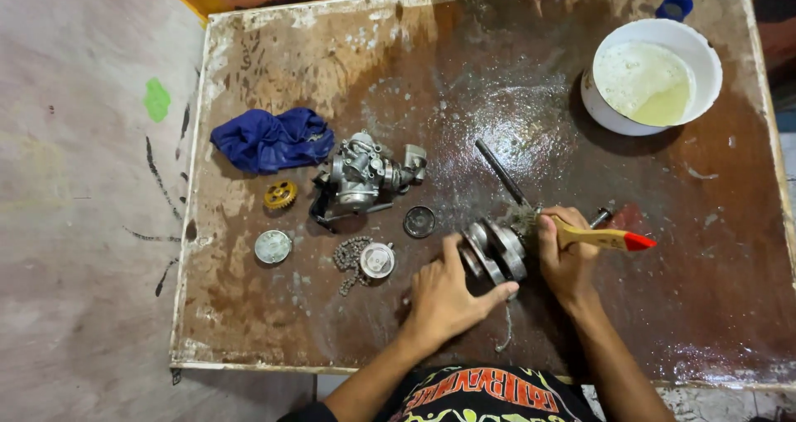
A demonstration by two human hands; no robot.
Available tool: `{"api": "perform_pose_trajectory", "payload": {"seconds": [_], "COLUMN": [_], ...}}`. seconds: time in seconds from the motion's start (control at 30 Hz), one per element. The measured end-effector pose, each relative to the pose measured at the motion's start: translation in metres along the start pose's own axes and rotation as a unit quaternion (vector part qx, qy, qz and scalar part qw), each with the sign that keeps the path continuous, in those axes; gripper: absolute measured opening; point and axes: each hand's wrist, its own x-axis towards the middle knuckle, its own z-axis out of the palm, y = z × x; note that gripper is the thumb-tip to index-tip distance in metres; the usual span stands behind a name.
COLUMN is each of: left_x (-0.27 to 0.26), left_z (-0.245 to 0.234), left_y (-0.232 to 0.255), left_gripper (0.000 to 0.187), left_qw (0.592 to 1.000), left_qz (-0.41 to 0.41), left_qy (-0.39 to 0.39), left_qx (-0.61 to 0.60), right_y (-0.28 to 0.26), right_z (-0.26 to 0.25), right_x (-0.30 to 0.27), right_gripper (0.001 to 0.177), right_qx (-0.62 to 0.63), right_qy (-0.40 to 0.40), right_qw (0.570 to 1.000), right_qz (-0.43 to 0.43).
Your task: The person cleans a disassembled engine crankshaft assembly on a workbench using a brush and soapy water. They scrub the crankshaft and surrounding components, then use a sanding block to rub the surfaces of the crankshaft. The person also handles a blue cloth and a small metal gear during the process.
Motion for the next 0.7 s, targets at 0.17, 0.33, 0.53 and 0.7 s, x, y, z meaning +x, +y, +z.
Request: {"api": "perform_pose_trajectory", "payload": {"seconds": [0.17, 0.33, 0.53, 0.7], "left_x": [0.029, 0.038, 0.069, 0.107], "left_z": [0.0, 0.015, -0.029, -0.049], "left_y": [-0.023, -0.036, -0.029, -0.037], "left_gripper": [0.109, 0.105, 0.12, 0.124], "left_qw": [0.987, 0.985, 0.996, 0.98], "left_qz": [-0.001, 0.06, 0.037, 0.109], "left_qy": [-0.107, -0.064, -0.055, 0.019], "left_qx": [-0.118, -0.151, -0.053, 0.166], "right_y": [0.013, 0.02, 0.024, 0.036], "right_z": [-0.002, 0.004, 0.036, 0.057], "right_x": [-0.021, -0.023, 0.013, 0.043], "right_gripper": [0.017, 0.026, 0.027, 0.026], "right_qx": [0.051, 0.216, 0.261, 0.219], "right_qy": [-0.003, 0.033, 0.051, 0.071], "right_qw": [0.996, 0.932, 0.914, 0.944], "right_qz": [0.067, 0.29, 0.305, 0.236]}}
